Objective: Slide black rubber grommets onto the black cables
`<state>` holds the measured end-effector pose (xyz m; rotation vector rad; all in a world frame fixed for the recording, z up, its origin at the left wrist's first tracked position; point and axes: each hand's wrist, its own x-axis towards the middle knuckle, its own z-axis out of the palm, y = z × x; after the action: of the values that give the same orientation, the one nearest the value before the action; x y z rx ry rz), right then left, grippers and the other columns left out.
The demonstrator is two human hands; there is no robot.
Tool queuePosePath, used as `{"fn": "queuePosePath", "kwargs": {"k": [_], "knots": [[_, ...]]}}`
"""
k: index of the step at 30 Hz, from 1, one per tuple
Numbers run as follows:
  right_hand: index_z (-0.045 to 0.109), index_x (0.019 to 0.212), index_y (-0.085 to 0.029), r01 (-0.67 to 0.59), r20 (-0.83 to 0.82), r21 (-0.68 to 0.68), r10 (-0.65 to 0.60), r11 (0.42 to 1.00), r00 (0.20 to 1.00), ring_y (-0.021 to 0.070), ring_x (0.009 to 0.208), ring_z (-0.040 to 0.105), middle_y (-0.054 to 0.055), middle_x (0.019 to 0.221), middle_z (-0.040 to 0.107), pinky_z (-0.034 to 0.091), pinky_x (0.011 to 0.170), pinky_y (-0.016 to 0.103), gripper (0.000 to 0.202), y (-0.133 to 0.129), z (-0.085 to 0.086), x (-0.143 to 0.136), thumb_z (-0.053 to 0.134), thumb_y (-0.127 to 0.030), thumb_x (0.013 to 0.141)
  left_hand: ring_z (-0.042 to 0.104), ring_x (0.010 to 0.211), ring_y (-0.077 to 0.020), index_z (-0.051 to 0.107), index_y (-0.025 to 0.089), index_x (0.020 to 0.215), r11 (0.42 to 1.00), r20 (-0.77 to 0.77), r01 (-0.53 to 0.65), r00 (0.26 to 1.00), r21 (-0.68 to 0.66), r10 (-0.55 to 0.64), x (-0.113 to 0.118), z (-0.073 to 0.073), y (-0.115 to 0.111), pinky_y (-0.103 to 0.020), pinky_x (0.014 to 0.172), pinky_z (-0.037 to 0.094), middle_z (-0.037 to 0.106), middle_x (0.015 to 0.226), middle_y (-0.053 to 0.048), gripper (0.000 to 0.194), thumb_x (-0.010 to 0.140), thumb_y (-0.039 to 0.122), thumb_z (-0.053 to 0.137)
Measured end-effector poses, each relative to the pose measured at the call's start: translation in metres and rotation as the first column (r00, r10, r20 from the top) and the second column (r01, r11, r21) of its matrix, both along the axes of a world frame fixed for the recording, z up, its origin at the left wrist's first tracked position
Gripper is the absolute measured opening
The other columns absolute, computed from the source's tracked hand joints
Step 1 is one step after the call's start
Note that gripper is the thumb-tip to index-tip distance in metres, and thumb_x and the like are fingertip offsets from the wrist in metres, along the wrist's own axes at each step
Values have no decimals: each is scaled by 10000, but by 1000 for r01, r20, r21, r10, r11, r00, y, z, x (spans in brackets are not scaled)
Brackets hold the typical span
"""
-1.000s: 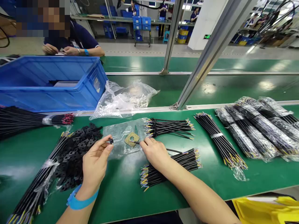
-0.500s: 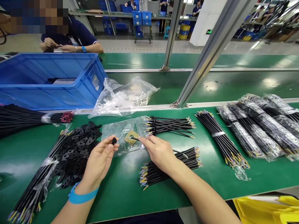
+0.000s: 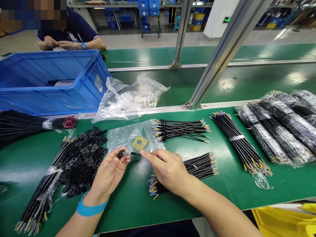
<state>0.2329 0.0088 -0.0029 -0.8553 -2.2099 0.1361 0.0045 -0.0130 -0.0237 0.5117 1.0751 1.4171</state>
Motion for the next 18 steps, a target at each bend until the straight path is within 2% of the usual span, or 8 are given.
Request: {"fn": "queuePosePath", "kwargs": {"k": [5, 11, 15, 18], "knots": [[683, 1351, -182, 41, 66, 67, -46, 997, 997, 115, 725, 670, 26, 902, 733, 556, 628, 206, 359, -3, -1, -2, 512, -78, 1053, 734, 696, -140, 848, 222, 875, 998, 58, -14, 998, -69, 18, 3, 7, 0, -236, 667, 611, 794, 857, -29, 544, 451, 486, 1063], [662, 1364, -165, 39, 96, 74, -46, 996, 994, 125, 726, 677, 27, 899, 728, 555, 619, 228, 374, -6, 3, -2, 495, -66, 1044, 739, 676, -133, 852, 221, 860, 996, 82, 2, 997, -86, 5, 3, 9, -1, -211, 646, 613, 786, 795, -22, 531, 451, 487, 1063], [603, 1450, -156, -1, 194, 171, -32, 985, 981, 156, 816, 712, 63, 977, 771, 581, 695, 269, 462, -8, 7, 0, 427, -48, 1036, 737, 658, -129, 851, 222, 856, 997, 54, -19, 998, -80, 24, 3, 7, -1, -217, 626, 614, 808, 850, -34, 525, 465, 508, 1054], [576, 1486, -138, 2, 229, 209, -51, 978, 972, 161, 805, 714, 70, 970, 778, 574, 685, 273, 505, -10, 11, 1, 445, -28, 1012, 736, 642, -135, 851, 222, 837, 998, -24, -23, 999, -54, 22, 3, 6, -1, -229, 621, 617, 811, 825, -39, 506, 482, 525, 1044]]}}
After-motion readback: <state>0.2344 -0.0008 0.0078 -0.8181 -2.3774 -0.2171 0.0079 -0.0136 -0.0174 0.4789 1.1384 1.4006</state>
